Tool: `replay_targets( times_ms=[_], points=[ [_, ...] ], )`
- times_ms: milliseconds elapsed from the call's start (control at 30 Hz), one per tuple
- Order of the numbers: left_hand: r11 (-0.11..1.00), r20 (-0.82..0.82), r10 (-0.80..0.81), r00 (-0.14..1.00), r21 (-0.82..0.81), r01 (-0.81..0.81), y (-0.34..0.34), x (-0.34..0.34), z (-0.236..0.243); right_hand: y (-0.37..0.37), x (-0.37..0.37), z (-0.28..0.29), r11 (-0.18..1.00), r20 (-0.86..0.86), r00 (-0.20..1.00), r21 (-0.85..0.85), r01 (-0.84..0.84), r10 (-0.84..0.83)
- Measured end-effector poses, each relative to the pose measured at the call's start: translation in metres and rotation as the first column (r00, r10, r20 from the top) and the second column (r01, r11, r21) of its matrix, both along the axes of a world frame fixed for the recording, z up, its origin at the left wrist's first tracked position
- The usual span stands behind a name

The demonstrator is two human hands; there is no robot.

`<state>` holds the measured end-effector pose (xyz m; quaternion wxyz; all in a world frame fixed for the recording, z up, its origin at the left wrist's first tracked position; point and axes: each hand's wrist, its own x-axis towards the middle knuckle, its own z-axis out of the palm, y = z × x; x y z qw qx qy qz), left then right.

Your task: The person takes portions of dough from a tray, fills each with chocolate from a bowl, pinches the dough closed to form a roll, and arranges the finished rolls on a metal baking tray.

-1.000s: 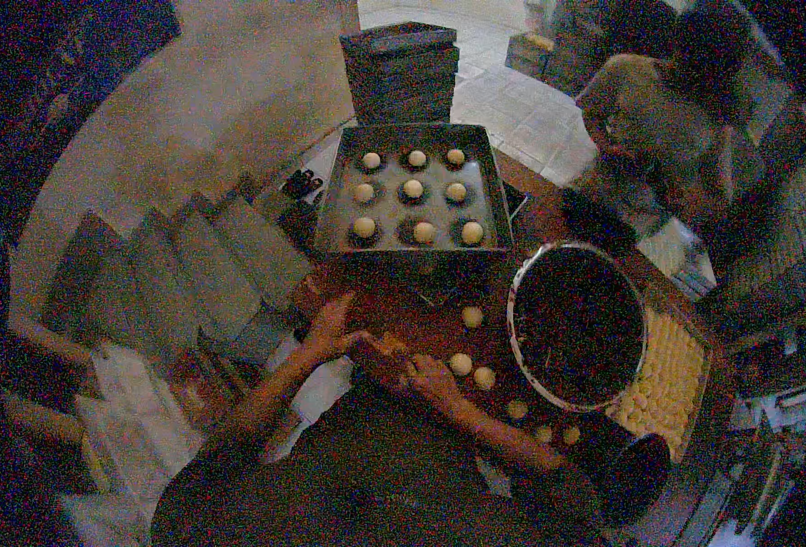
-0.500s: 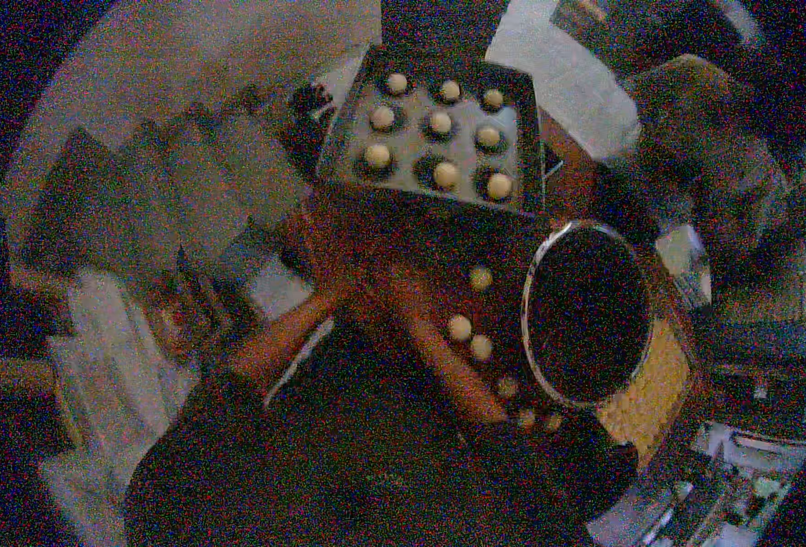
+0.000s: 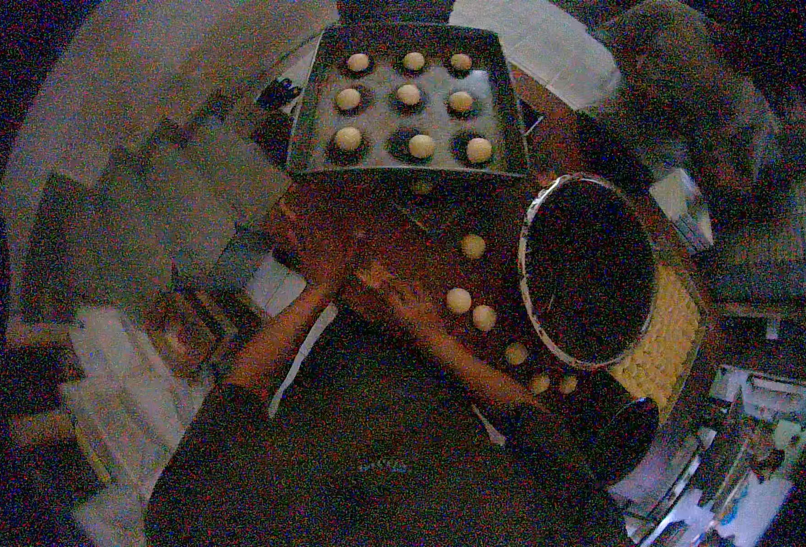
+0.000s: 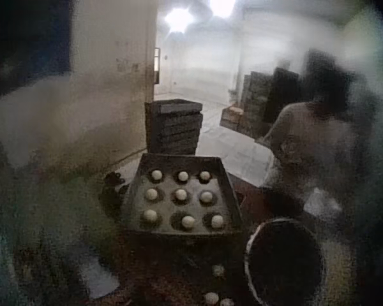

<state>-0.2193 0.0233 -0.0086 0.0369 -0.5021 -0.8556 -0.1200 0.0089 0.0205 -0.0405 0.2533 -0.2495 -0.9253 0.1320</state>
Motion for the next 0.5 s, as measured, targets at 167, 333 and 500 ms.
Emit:
replay_targets(
  times_ms=[167,333,500],
  points=[
    [0.996,-0.131,-0.019,0.991,0.082,0.030,-0.001,-0.004,-0.037,0.013,0.005,0.005,0.992,0.127,0.987,-0.061,0.109,-0.101],
    [1.000,-0.054,-0.002,0.999,-0.018,0.001,-0.012,0.005,0.001,-0.021,0.014,0.047,0.987,0.004,0.999,-0.153,0.052,-0.052],
    [0.979,-0.078,-0.021,0.997,0.200,0.037,-0.020,-0.006,-0.022,-0.019,0.046,0.060,0.930,0.135,0.972,-0.292,0.223,-0.191]
  ],
)
